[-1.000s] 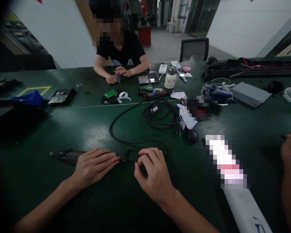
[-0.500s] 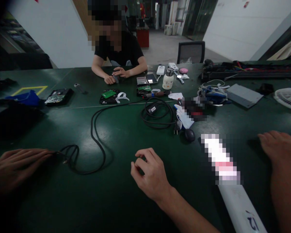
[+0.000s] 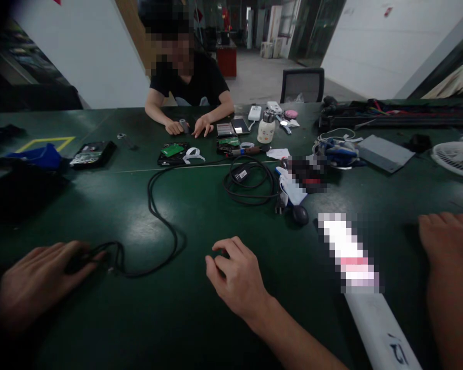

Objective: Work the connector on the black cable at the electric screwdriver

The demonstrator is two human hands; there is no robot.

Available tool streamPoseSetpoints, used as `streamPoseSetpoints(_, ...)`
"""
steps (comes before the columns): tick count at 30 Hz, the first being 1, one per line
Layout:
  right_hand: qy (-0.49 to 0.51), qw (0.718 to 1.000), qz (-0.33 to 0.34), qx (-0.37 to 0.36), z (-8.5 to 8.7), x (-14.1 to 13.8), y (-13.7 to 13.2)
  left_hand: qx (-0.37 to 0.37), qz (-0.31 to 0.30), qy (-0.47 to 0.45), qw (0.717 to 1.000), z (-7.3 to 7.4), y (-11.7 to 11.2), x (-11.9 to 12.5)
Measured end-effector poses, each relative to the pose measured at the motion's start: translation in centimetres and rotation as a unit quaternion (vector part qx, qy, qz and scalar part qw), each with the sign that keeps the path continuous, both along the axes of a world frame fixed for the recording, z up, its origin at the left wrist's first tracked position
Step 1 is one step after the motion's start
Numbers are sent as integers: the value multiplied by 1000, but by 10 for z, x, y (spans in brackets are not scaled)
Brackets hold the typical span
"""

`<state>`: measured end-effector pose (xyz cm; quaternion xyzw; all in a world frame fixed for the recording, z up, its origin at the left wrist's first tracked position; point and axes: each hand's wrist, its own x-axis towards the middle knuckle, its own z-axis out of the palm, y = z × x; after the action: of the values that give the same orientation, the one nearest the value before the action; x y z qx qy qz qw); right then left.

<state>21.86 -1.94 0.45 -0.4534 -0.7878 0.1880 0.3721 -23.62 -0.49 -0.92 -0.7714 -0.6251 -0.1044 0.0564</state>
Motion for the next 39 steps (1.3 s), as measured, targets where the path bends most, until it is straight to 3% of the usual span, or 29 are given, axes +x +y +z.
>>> streamPoseSetpoints(3, -1, 1000, 18, 12, 5, -2, -2, -1, 14, 56, 998, 0, -7, 56)
streamPoseSetpoints(9, -71, 991, 103, 37, 10, -11, -13, -5, -108, 34, 994, 7, -7, 175)
streamPoseSetpoints(12, -129, 988, 80, -4, 6, -10, -11, -12, -169, -5, 986, 12, -7, 227)
streamPoseSetpoints(15, -150, 988, 23, -26, -1, -2, -3, -8, -211, -46, 976, 14, -7, 259)
streamPoseSetpoints(19, -125, 992, -19, -21, -6, 8, 3, 19, -273, -100, 957, 14, -3, 263)
streamPoseSetpoints(23, -116, 993, -17, -12, -7, 7, 2, 71, -320, -105, 939, 10, 2, 241)
streamPoseSetpoints(26, -105, 994, -15, -11, -7, 6, 2, 102, -313, -62, 942, 9, 7, 223)
streamPoseSetpoints(29, -88, 996, -10, -11, -7, 6, 2, 85, -311, 0, 947, 12, 15, 208)
streamPoseSetpoints(32, -78, 997, -3, -4, -7, 6, 2, 59, -375, 51, 924, 15, 27, 197)
streamPoseSetpoints(35, -92, 996, -15, 12, -5, 3, -2, 52, -413, 28, 909, 18, 38, 193)
streamPoseSetpoints(39, -123, 992, -35, 0, -3, -2, -8, 35, -396, -4, 918, 20, 42, 200)
